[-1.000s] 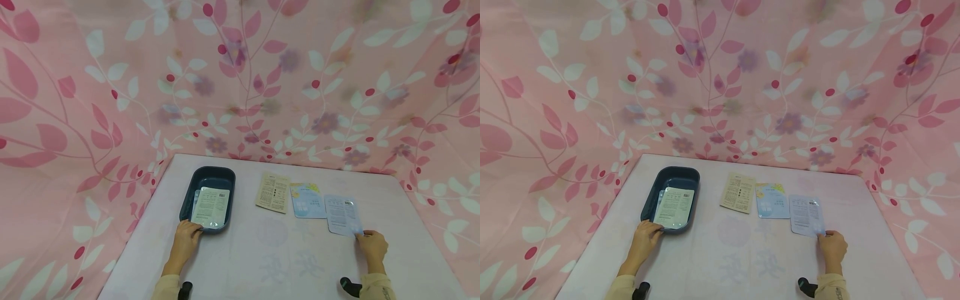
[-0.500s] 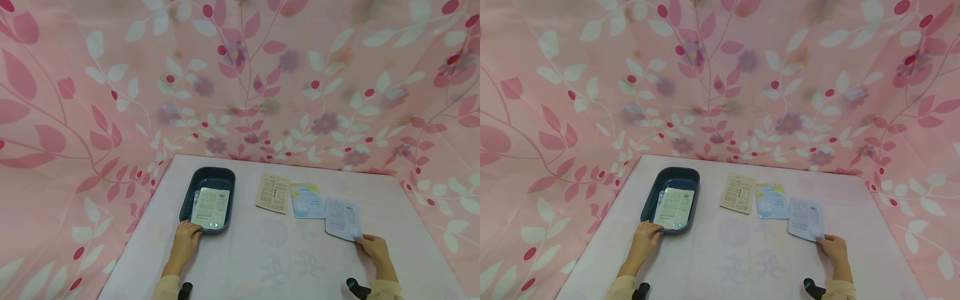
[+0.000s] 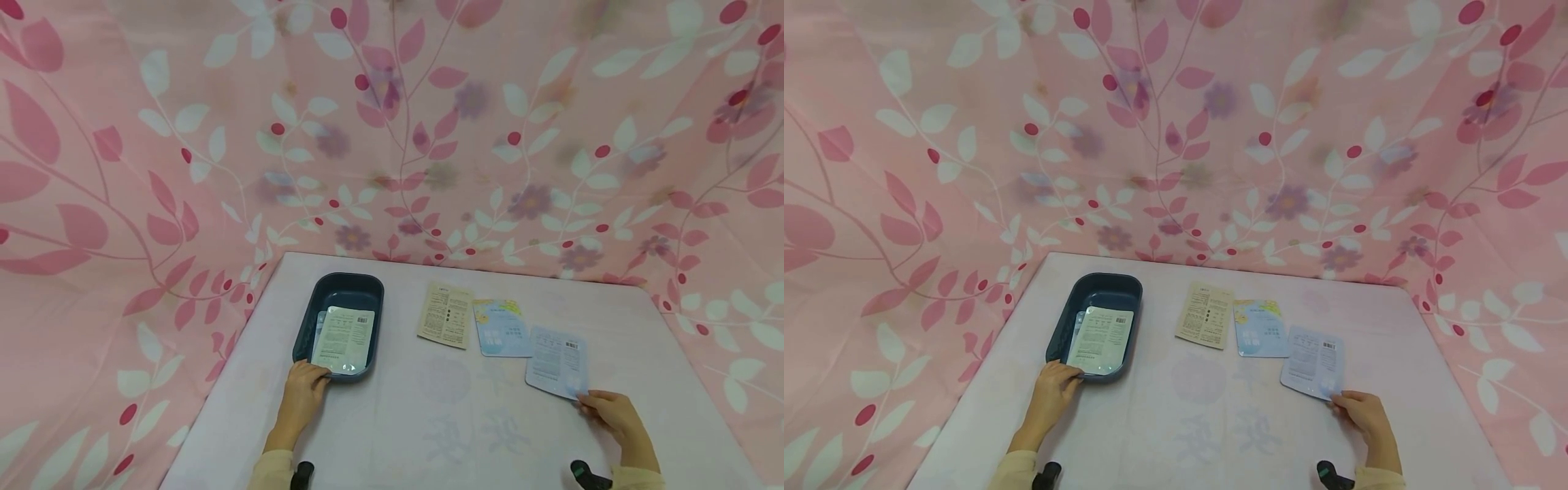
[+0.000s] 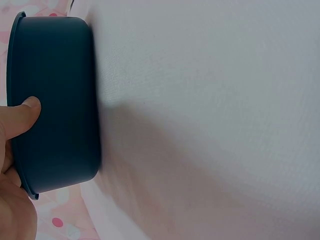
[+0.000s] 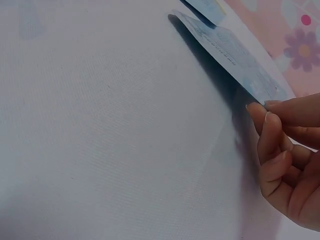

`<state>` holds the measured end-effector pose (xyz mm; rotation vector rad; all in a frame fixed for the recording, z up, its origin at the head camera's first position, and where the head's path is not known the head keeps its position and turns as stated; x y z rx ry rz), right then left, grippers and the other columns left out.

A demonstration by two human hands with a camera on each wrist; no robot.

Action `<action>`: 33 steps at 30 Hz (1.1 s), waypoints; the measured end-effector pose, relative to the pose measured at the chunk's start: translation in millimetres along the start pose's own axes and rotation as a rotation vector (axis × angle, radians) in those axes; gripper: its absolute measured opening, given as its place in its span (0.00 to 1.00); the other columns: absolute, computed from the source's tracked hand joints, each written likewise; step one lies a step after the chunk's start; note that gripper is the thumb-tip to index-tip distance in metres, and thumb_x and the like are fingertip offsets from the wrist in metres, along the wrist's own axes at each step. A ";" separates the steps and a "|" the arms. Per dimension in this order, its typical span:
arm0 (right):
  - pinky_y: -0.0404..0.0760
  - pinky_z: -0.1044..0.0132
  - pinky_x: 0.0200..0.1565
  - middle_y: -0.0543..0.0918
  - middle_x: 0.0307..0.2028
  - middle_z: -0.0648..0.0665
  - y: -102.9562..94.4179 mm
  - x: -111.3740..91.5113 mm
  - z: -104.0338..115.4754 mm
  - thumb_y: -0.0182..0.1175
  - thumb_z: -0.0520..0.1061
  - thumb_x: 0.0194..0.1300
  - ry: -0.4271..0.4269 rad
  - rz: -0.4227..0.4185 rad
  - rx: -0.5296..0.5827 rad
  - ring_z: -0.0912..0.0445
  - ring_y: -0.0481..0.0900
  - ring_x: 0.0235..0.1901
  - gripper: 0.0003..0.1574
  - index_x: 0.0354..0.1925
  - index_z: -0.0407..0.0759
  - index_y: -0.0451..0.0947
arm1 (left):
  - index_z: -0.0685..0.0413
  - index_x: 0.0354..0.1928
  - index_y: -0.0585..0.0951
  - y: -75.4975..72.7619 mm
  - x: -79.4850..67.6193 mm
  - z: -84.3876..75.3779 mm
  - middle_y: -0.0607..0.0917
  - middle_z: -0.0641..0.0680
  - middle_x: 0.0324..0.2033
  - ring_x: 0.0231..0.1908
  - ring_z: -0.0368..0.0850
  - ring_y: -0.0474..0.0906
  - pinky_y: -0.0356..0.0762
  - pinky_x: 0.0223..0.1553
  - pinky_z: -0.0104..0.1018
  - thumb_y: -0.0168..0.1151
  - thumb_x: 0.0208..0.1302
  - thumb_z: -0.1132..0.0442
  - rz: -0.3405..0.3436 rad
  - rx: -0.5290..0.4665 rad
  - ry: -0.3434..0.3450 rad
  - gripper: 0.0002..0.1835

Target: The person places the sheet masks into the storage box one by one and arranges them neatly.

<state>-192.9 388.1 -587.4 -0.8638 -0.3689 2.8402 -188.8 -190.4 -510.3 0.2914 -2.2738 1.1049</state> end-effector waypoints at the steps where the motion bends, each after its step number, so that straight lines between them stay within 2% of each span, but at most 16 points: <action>1: 0.77 0.70 0.27 0.84 0.23 0.51 0.3 -0.9 0.0 0.61 0.38 0.60 -0.002 0.004 0.012 0.61 0.79 0.24 0.14 0.39 0.27 0.75 | 0.64 0.25 0.83 0.0 0.0 0.0 0.85 0.56 0.25 0.31 0.52 0.80 0.72 0.50 0.58 0.72 0.35 0.81 -0.002 0.000 0.004 0.12; 4: 0.79 0.70 0.28 0.84 0.24 0.50 0.3 -4.0 1.6 0.60 0.37 0.60 -0.020 0.007 0.033 0.61 0.79 0.24 0.15 0.40 0.24 0.74 | 0.63 0.25 0.83 0.3 0.0 -0.4 0.85 0.55 0.24 0.30 0.52 0.80 0.72 0.50 0.58 0.72 0.34 0.81 -0.009 -0.004 0.014 0.12; 8: 0.79 0.70 0.28 0.84 0.24 0.50 -1.7 -8.6 7.1 0.58 0.37 0.62 -0.069 -0.017 -0.005 0.62 0.79 0.25 0.28 0.51 0.14 0.64 | 0.63 0.25 0.83 1.0 -0.3 -0.6 0.85 0.55 0.24 0.31 0.51 0.80 0.72 0.50 0.57 0.73 0.34 0.81 -0.011 -0.003 0.021 0.13; 10: 0.79 0.71 0.28 0.83 0.24 0.52 -2.3 -12.5 13.2 0.56 0.38 0.63 -0.110 -0.032 -0.037 0.63 0.78 0.25 0.30 0.53 0.13 0.62 | 0.63 0.25 0.83 1.2 -0.3 -0.1 0.85 0.55 0.25 0.31 0.51 0.80 0.72 0.51 0.57 0.72 0.35 0.81 -0.006 -0.002 0.015 0.13; 17: 0.79 0.71 0.28 0.83 0.24 0.56 -0.4 -31.7 49.3 0.57 0.39 0.65 -0.286 -0.084 -0.149 0.66 0.76 0.24 0.27 0.51 0.13 0.66 | 0.63 0.26 0.84 1.3 -0.5 1.1 0.85 0.55 0.25 0.32 0.52 0.80 0.72 0.51 0.57 0.72 0.36 0.81 0.003 0.003 0.001 0.12; 23: 0.79 0.71 0.27 0.84 0.23 0.57 1.2 -45.0 79.5 0.58 0.41 0.65 -0.410 -0.111 -0.162 0.65 0.76 0.24 0.26 0.47 0.15 0.71 | 0.63 0.25 0.83 1.2 -1.9 1.0 0.85 0.55 0.24 0.31 0.51 0.80 0.72 0.51 0.56 0.72 0.35 0.81 -0.007 -0.002 0.014 0.12; 26: 0.79 0.72 0.27 0.84 0.23 0.57 1.7 -52.8 92.9 0.58 0.42 0.65 -0.461 -0.116 -0.129 0.64 0.77 0.23 0.18 0.42 0.23 0.77 | 0.64 0.26 0.84 1.0 -2.2 1.0 0.85 0.55 0.25 0.31 0.51 0.80 0.72 0.51 0.56 0.72 0.35 0.81 -0.008 -0.002 0.011 0.12; 29: 0.79 0.73 0.26 0.84 0.23 0.57 2.9 -59.7 104.1 0.59 0.41 0.65 -0.503 -0.109 -0.067 0.64 0.78 0.23 0.06 0.36 0.41 0.82 | 0.64 0.26 0.83 1.0 -2.1 1.3 0.85 0.55 0.25 0.31 0.51 0.80 0.72 0.52 0.55 0.72 0.35 0.81 -0.008 -0.001 0.009 0.12; 31: 0.78 0.74 0.26 0.84 0.23 0.58 4.6 -64.0 111.1 0.59 0.40 0.64 -0.531 -0.103 -0.039 0.64 0.78 0.23 0.08 0.32 0.52 0.81 | 0.64 0.26 0.83 0.7 -1.6 1.2 0.85 0.55 0.25 0.31 0.51 0.80 0.72 0.52 0.55 0.72 0.35 0.82 -0.009 -0.003 0.009 0.13; 33: 0.78 0.74 0.25 0.84 0.23 0.57 6.6 -67.6 117.7 0.59 0.39 0.64 -0.554 -0.097 -0.012 0.64 0.78 0.23 0.13 0.29 0.58 0.81 | 0.63 0.26 0.83 0.9 -1.2 1.6 0.85 0.55 0.25 0.31 0.51 0.81 0.72 0.52 0.56 0.72 0.35 0.82 -0.009 -0.006 0.007 0.13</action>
Point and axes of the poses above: each hand's wrist, its own x-axis towards the middle knuckle, its own y-axis out of the palm, z = x × y, the point moved 8 cm from there along x, towards the middle knuckle
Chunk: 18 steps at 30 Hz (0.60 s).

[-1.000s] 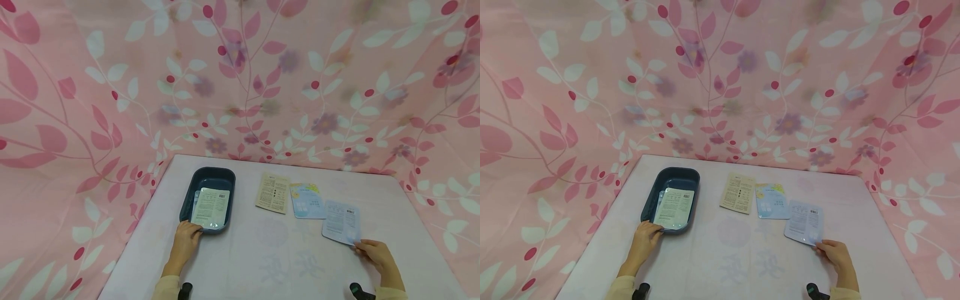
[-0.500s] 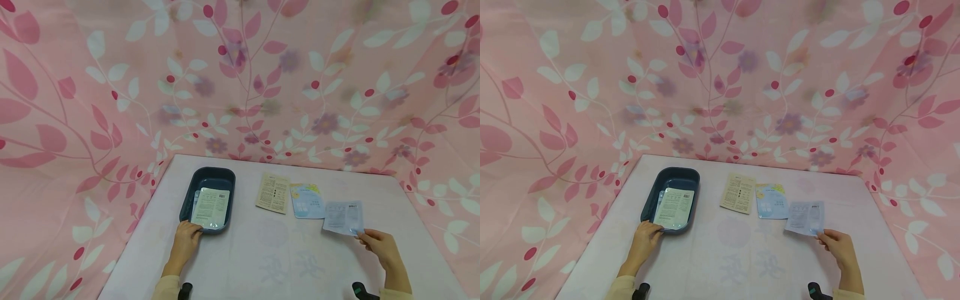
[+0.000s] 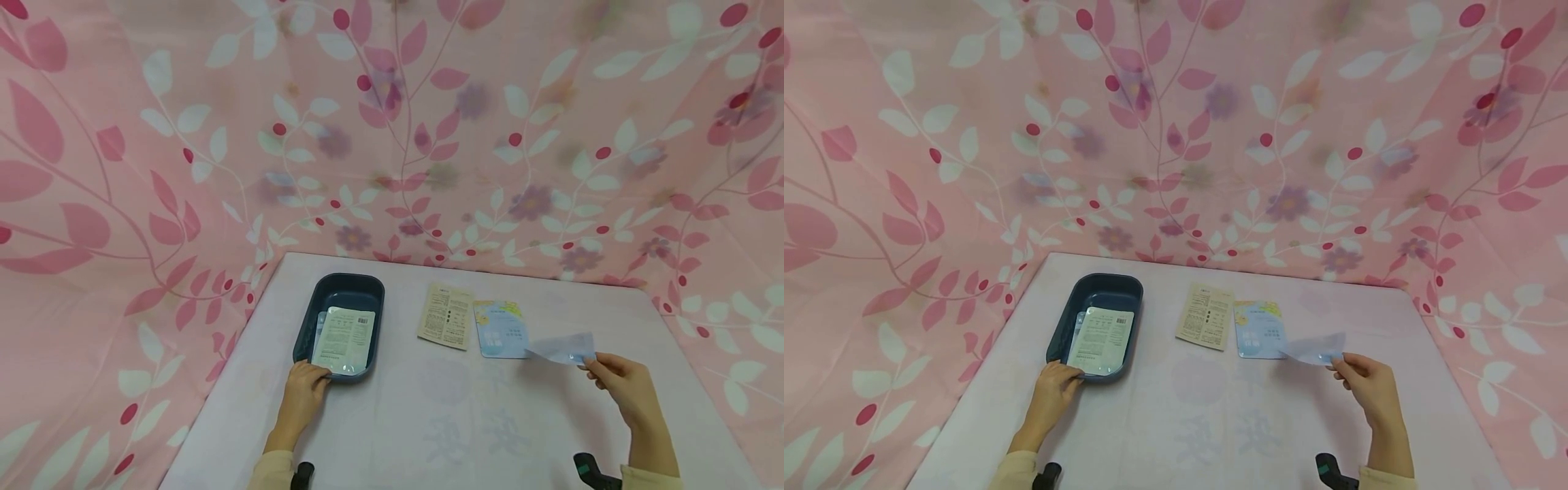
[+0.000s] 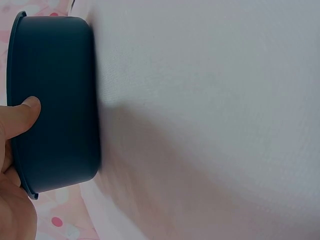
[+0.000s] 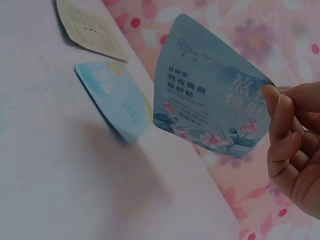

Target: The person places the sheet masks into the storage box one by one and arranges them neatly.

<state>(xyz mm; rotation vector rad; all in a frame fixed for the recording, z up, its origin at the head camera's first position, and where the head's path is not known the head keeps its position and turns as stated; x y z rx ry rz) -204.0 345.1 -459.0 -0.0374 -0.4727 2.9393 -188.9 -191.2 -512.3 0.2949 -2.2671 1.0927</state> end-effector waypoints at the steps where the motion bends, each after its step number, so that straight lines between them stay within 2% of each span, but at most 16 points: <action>1: 0.78 0.75 0.25 0.84 0.23 0.57 0.9 -0.1 3.8 0.59 0.38 0.64 -0.015 -0.003 -0.001 0.64 0.77 0.23 0.13 0.29 0.59 0.81 | 0.63 0.26 0.83 0.1 0.2 0.2 0.85 0.55 0.25 0.31 0.51 0.81 0.72 0.52 0.57 0.72 0.35 0.82 0.001 -0.001 -0.001 0.13; 8: 0.77 0.75 0.25 0.84 0.24 0.57 7.7 -1.2 26.5 0.59 0.37 0.64 -0.095 -0.005 -0.031 0.63 0.76 0.22 0.09 0.33 0.50 0.82 | 0.64 0.26 0.83 0.7 0.7 0.4 0.85 0.56 0.26 0.32 0.51 0.81 0.72 0.52 0.56 0.72 0.35 0.81 0.005 -0.003 -0.008 0.13; 14: 0.77 0.75 0.25 0.83 0.23 0.58 14.3 -1.9 38.8 0.59 0.37 0.63 -0.133 -0.001 -0.068 0.64 0.76 0.21 0.08 0.33 0.50 0.82 | 0.63 0.26 0.83 0.7 0.5 0.0 0.85 0.55 0.25 0.32 0.51 0.81 0.72 0.52 0.56 0.72 0.36 0.81 0.012 0.000 -0.015 0.12; 16: 0.77 0.75 0.25 0.83 0.22 0.58 16.0 -1.9 42.2 0.59 0.37 0.64 -0.139 -0.002 -0.095 0.64 0.76 0.22 0.05 0.35 0.44 0.82 | 0.63 0.26 0.83 0.5 0.5 0.0 0.85 0.55 0.25 0.31 0.51 0.80 0.72 0.52 0.56 0.72 0.36 0.81 0.012 0.001 -0.018 0.12; 18: 0.77 0.74 0.25 0.82 0.22 0.58 17.7 -2.2 45.5 0.59 0.38 0.64 -0.145 -0.001 -0.127 0.64 0.75 0.22 0.07 0.37 0.36 0.81 | 0.63 0.25 0.83 0.2 0.6 -0.3 0.85 0.55 0.25 0.31 0.50 0.80 0.72 0.52 0.56 0.72 0.36 0.81 0.011 0.004 -0.015 0.12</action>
Point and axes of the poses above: each hand's wrist, its own x-axis towards the middle knuckle, its own y-axis out of the palm, z = x × y, the point moved 8 cm from there along x, towards the middle knuckle
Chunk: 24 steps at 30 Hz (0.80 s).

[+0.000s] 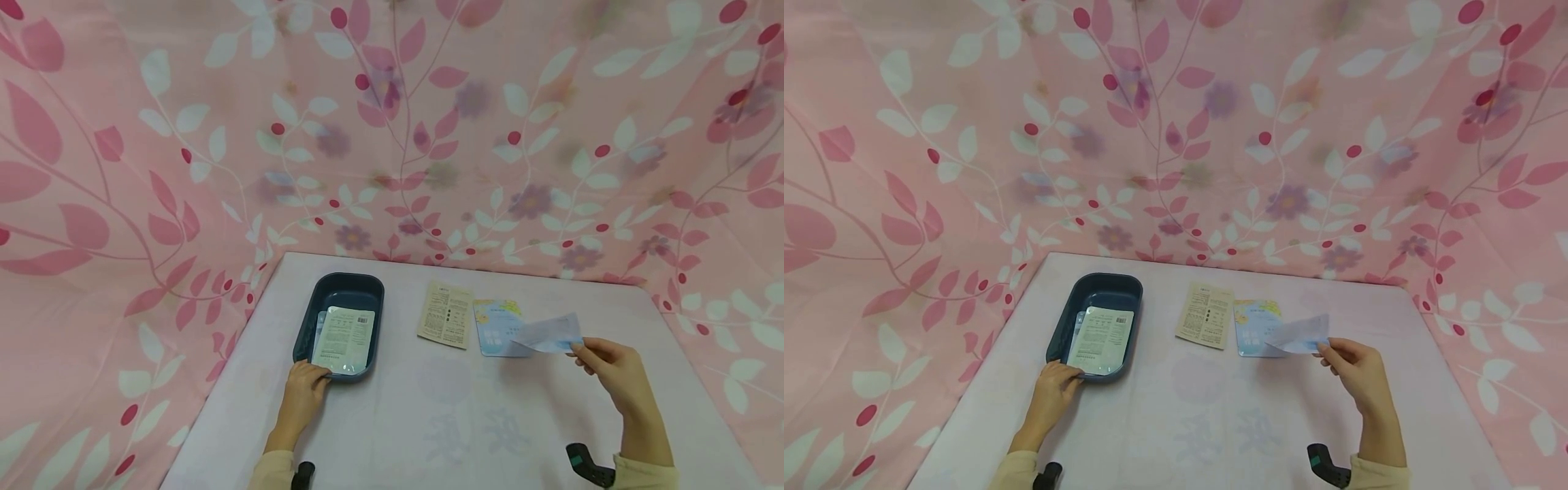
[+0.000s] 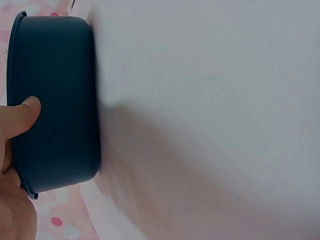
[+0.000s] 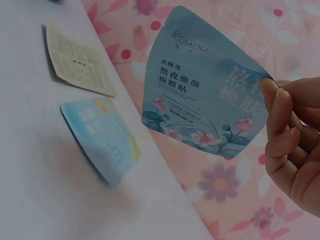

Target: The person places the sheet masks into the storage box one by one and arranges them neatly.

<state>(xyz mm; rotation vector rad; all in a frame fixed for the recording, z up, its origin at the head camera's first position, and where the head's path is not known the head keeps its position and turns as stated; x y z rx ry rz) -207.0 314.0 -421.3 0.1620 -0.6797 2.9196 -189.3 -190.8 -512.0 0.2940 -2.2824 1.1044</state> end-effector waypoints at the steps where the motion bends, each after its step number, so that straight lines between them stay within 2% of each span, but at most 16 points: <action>1: 0.77 0.74 0.26 0.82 0.22 0.58 0.9 0.2 1.9 0.59 0.38 0.64 -0.005 0.002 -0.014 0.64 0.75 0.22 0.09 0.38 0.32 0.80 | 0.63 0.25 0.83 -0.3 0.1 -0.2 0.85 0.55 0.25 0.31 0.50 0.80 0.72 0.51 0.56 0.72 0.36 0.81 -0.002 0.002 0.002 0.12; 3: 0.77 0.75 0.26 0.82 0.22 0.58 3.2 0.6 6.2 0.58 0.38 0.64 -0.019 0.006 -0.027 0.63 0.75 0.22 0.14 0.39 0.25 0.78 | 0.62 0.25 0.83 -0.9 0.3 -0.6 0.85 0.54 0.24 0.30 0.49 0.80 0.73 0.51 0.56 0.72 0.35 0.81 -0.007 0.007 0.004 0.12; 5: 0.77 0.75 0.26 0.81 0.22 0.58 6.0 1.3 10.8 0.58 0.38 0.64 -0.036 0.010 -0.026 0.63 0.75 0.22 0.15 0.39 0.22 0.77 | 0.62 0.25 0.83 -1.1 0.6 -0.7 0.85 0.54 0.24 0.30 0.49 0.80 0.73 0.51 0.56 0.73 0.35 0.81 -0.008 0.010 0.005 0.12; 14: 0.76 0.75 0.25 0.80 0.21 0.57 21.8 8.1 30.1 0.58 0.33 0.63 -0.109 0.023 0.002 0.62 0.74 0.22 0.14 0.40 0.18 0.74 | 0.63 0.25 0.83 -0.1 0.7 -0.5 0.85 0.55 0.25 0.31 0.51 0.80 0.73 0.51 0.56 0.72 0.36 0.81 -0.001 0.008 0.005 0.12; 24: 0.77 0.75 0.27 0.81 0.23 0.58 37.9 9.8 45.7 0.57 0.32 0.63 -0.166 0.098 0.052 0.62 0.75 0.23 0.13 0.41 0.19 0.74 | 0.62 0.25 0.83 -0.2 0.4 0.1 0.85 0.55 0.25 0.31 0.50 0.80 0.73 0.51 0.57 0.72 0.35 0.81 -0.003 0.007 0.000 0.12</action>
Point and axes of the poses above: each hand's wrist, its own x-axis towards the middle knuckle, its own y-axis out of the palm, z = x × y, the point moved 8 cm from there along x, towards the middle knuckle
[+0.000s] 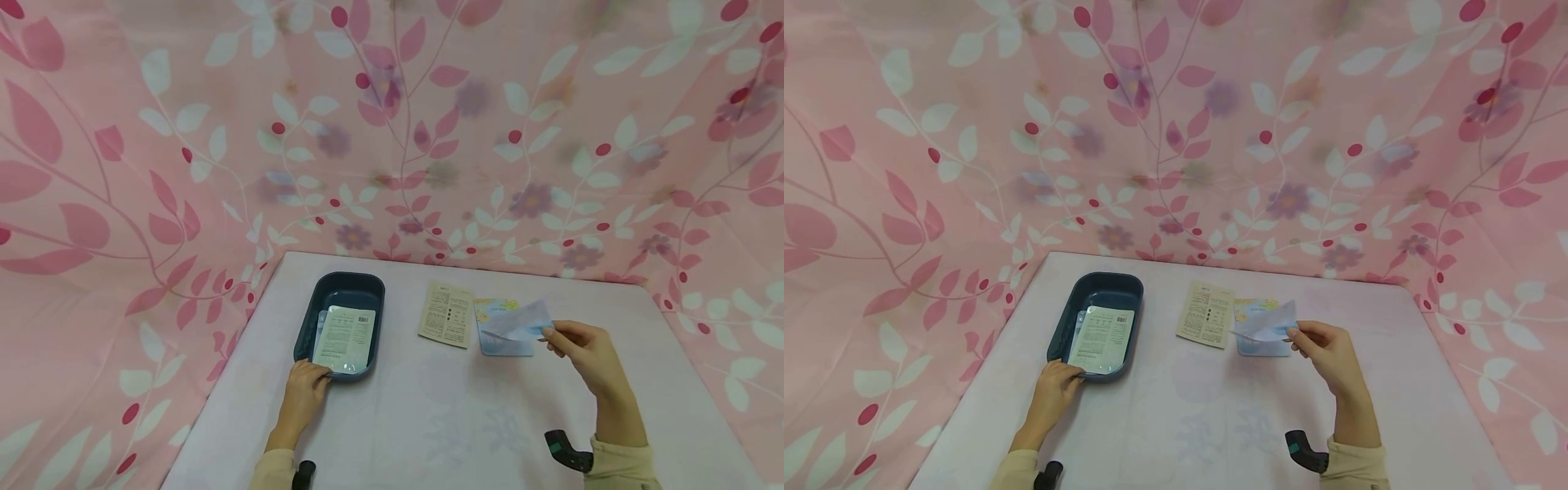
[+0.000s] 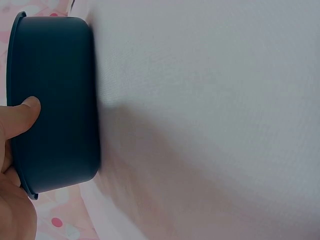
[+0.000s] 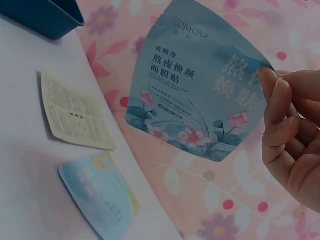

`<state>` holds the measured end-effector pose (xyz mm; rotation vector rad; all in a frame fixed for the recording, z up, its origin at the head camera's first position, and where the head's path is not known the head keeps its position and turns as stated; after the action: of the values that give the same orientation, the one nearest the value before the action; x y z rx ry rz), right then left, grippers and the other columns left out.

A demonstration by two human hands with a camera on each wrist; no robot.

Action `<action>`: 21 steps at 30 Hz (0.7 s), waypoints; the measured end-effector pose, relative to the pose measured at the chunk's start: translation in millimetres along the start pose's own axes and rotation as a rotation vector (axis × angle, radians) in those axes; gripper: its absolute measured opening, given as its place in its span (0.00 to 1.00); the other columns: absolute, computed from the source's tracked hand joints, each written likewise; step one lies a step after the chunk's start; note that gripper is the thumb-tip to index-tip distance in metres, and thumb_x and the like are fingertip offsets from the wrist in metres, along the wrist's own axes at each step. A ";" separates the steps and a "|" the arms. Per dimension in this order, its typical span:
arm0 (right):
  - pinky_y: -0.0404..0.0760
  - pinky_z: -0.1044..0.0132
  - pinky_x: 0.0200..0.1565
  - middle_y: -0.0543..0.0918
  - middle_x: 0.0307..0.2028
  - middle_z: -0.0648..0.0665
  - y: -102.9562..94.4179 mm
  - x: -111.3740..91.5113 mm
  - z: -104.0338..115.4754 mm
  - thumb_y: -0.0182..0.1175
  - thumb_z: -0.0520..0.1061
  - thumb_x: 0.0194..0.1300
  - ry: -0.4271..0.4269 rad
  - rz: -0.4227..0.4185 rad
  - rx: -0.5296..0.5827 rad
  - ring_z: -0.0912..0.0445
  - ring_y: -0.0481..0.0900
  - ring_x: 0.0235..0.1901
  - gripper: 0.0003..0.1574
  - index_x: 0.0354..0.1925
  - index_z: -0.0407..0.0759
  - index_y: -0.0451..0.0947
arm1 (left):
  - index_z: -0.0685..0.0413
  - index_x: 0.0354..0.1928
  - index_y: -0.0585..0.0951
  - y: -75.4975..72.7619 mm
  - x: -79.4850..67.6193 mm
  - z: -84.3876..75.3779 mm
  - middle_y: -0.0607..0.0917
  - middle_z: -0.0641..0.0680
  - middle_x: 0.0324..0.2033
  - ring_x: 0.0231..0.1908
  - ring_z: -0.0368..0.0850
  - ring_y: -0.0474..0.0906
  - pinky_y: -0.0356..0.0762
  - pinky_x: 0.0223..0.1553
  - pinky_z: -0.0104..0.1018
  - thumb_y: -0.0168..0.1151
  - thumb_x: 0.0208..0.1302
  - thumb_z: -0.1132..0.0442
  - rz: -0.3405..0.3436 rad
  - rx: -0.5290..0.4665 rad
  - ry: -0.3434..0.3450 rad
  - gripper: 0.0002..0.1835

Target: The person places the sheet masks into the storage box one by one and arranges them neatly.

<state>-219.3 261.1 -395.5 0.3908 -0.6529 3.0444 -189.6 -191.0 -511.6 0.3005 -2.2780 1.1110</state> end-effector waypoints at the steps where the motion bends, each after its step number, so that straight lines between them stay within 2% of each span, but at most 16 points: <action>1: 0.77 0.75 0.28 0.81 0.24 0.58 1.5 0.4 1.6 0.57 0.32 0.63 -0.006 0.005 0.012 0.62 0.75 0.23 0.13 0.41 0.18 0.74 | 0.62 0.25 0.83 0.1 -0.2 0.4 0.85 0.55 0.25 0.31 0.50 0.80 0.73 0.51 0.57 0.72 0.35 0.81 -0.002 -0.001 0.002 0.12; 8: 0.78 0.75 0.29 0.82 0.24 0.57 12.5 5.4 6.2 0.56 0.31 0.63 -0.040 0.048 0.101 0.60 0.76 0.24 0.10 0.39 0.19 0.74 | 0.62 0.25 0.83 0.6 -0.8 1.1 0.85 0.55 0.25 0.31 0.50 0.80 0.73 0.51 0.56 0.73 0.35 0.81 -0.007 -0.004 0.010 0.13; 16: 0.77 0.74 0.28 0.82 0.24 0.57 29.2 13.3 14.1 0.56 0.30 0.63 -0.086 0.086 0.119 0.61 0.75 0.23 0.10 0.39 0.18 0.74 | 0.62 0.24 0.83 0.0 -0.4 -0.3 0.85 0.55 0.24 0.30 0.51 0.80 0.73 0.50 0.56 0.73 0.33 0.82 -0.024 -0.002 0.025 0.14; 21: 0.78 0.73 0.27 0.81 0.23 0.55 41.2 18.1 19.7 0.56 0.29 0.62 -0.098 0.112 0.167 0.62 0.75 0.23 0.10 0.38 0.18 0.74 | 0.63 0.24 0.83 -0.4 -0.3 -1.1 0.84 0.55 0.23 0.29 0.50 0.80 0.73 0.50 0.57 0.73 0.32 0.82 -0.027 0.002 0.028 0.14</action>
<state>-234.3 214.6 -390.3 0.5273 -0.4383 3.2151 -188.7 -190.4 -511.0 0.3132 -2.2422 1.0973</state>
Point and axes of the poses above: each hand's wrist, its own x-axis towards the middle knuckle, its own y-axis out of the palm, z = x × y, the point moved 8 cm from there along x, towards the middle knuckle
